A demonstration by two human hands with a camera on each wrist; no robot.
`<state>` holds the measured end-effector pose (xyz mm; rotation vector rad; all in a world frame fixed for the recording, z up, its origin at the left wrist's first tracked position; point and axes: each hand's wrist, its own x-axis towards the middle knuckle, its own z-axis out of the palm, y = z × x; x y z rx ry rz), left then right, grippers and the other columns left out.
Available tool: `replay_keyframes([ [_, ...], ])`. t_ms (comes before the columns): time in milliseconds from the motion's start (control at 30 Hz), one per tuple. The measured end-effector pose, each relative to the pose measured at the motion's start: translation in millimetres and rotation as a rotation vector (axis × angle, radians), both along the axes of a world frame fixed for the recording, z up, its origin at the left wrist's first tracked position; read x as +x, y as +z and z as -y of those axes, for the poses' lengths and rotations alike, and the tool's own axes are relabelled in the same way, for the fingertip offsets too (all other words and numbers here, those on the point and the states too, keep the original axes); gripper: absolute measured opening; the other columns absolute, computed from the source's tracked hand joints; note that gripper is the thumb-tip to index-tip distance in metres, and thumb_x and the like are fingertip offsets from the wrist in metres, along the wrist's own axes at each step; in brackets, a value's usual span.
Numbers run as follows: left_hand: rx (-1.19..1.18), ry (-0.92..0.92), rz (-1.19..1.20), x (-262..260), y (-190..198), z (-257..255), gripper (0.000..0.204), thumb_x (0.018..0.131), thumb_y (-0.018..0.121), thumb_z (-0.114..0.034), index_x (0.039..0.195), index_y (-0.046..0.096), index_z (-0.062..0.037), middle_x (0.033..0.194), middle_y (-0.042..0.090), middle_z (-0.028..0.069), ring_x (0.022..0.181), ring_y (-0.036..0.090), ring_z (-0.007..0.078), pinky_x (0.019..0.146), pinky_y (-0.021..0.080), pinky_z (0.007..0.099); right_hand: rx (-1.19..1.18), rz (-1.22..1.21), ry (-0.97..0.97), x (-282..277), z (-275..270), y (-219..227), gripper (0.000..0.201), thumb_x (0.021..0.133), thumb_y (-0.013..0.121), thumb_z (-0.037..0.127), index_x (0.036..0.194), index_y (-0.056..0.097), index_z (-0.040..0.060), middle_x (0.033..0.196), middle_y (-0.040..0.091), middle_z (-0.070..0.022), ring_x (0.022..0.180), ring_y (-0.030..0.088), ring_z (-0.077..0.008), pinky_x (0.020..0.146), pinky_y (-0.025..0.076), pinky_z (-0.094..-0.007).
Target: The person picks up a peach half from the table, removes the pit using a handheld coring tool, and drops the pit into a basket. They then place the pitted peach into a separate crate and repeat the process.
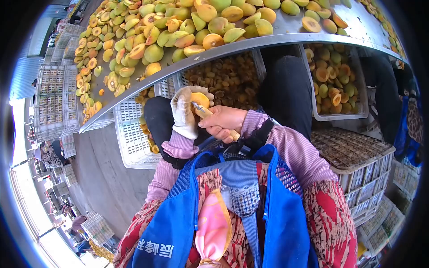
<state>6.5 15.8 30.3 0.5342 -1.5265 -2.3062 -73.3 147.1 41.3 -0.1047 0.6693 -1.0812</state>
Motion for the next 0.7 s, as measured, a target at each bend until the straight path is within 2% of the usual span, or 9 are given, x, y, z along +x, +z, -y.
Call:
replay_keyframes([
  [100,0.006,0.036,0.007,-0.3,-6.5,-1.5,0.044,0.085,0.056,-0.041,0.091,0.057,0.0026,0.079,0.062,0.0144,0.071,0.062,0.0221,0.065,0.051,0.0311,0.062,-0.196,-0.04,4.6,-1.4,9.7,0.026,0.09,0.049,0.017,0.067,0.038,0.0137,0.049,0.033,0.0063,0.034,0.032,-0.0034,0.031,0.03,-0.0192],
  [167,0.006,0.025,0.014,0.7,1.3,-2.7,0.039,0.086,0.056,-0.036,0.089,0.059,0.003,0.08,0.063,0.014,0.07,0.062,0.0206,0.067,0.05,0.0294,0.02,-0.053,-0.034,1.8,-8.3,1.6,0.022,0.09,0.049,0.017,0.07,0.039,0.0131,0.048,0.033,0.0063,0.034,0.031,-0.0026,0.029,0.028,-0.0188],
  [200,-0.139,-0.038,-0.015,0.9,1.6,0.1,0.036,0.086,0.055,-0.032,0.088,0.06,0.0035,0.081,0.063,0.0135,0.071,0.062,0.0197,0.067,0.05,0.029,-0.02,0.092,-0.024,0.4,-11.4,-1.4,0.018,0.089,0.05,0.016,0.074,0.041,0.0124,0.048,0.033,0.0064,0.034,0.03,-0.0018,0.028,0.026,-0.0184],
  [367,-0.634,-0.162,-0.105,0.1,7.4,5.7,0.027,0.087,0.054,-0.021,0.087,0.062,0.0049,0.082,0.064,0.0118,0.073,0.062,0.0172,0.068,0.049,0.0275,-0.063,0.035,0.029,-4.8,-17.7,-4.0,0.015,0.089,0.052,0.015,0.078,0.042,0.012,0.048,0.033,0.0064,0.034,0.031,-0.0012,0.027,0.026,-0.0176],
  [433,-0.499,-0.187,-0.11,0.6,3.6,5.5,0.021,0.086,0.058,-0.016,0.087,0.062,0.0038,0.086,0.063,0.0104,0.076,0.061,0.0165,0.069,0.05,0.0273,-0.089,0.055,0.048,-7.2,-18.0,-9.1,0.014,0.088,0.053,0.016,0.079,0.043,0.0118,0.048,0.033,0.0063,0.034,0.031,-0.0012,0.027,0.026,-0.0173],
  [500,-0.103,-0.202,-0.044,1.1,10.3,1.1,0.019,0.086,0.058,-0.015,0.087,0.063,0.0033,0.084,0.064,0.0103,0.074,0.062,0.0161,0.068,0.05,0.0273,-0.14,0.139,0.046,-7.8,-18.9,-12.6,0.026,0.089,0.051,0.018,0.066,0.04,0.0137,0.047,0.033,0.0062,0.032,0.031,-0.0024,0.027,0.025,-0.0185],
  [567,-0.075,-0.192,-0.047,1.7,14.6,-1.8,0.02,0.086,0.057,-0.016,0.087,0.063,0.0026,0.082,0.064,0.0098,0.073,0.062,0.0162,0.067,0.05,0.0274,-0.155,0.142,0.048,-6.4,-19.8,-14.5,0.025,0.088,0.052,0.019,0.066,0.04,0.014,0.047,0.034,0.0059,0.032,0.031,-0.0018,0.027,0.026,-0.0176],
  [667,-0.561,-0.185,0.014,3.8,15.5,0.0,0.023,0.084,0.06,-0.02,0.085,0.064,0.003,0.084,0.064,0.01,0.075,0.063,0.0184,0.069,0.049,0.0289,-0.079,-0.149,0.1,-7.5,-18.9,4.9,0.018,0.087,0.054,0.017,0.072,0.043,0.0138,0.048,0.034,0.0066,0.032,0.032,-0.0018,0.027,0.027,-0.0174],
  [700,-0.561,-0.18,0.013,3.3,17.6,5.3,0.023,0.084,0.06,-0.02,0.085,0.064,0.003,0.084,0.064,0.01,0.075,0.063,0.0184,0.069,0.049,0.0289,-0.079,-0.151,0.105,-7.2,-18.7,4.3,0.018,0.087,0.054,0.017,0.072,0.043,0.0138,0.048,0.034,0.0066,0.032,0.032,-0.0018,0.027,0.027,-0.0174],
])
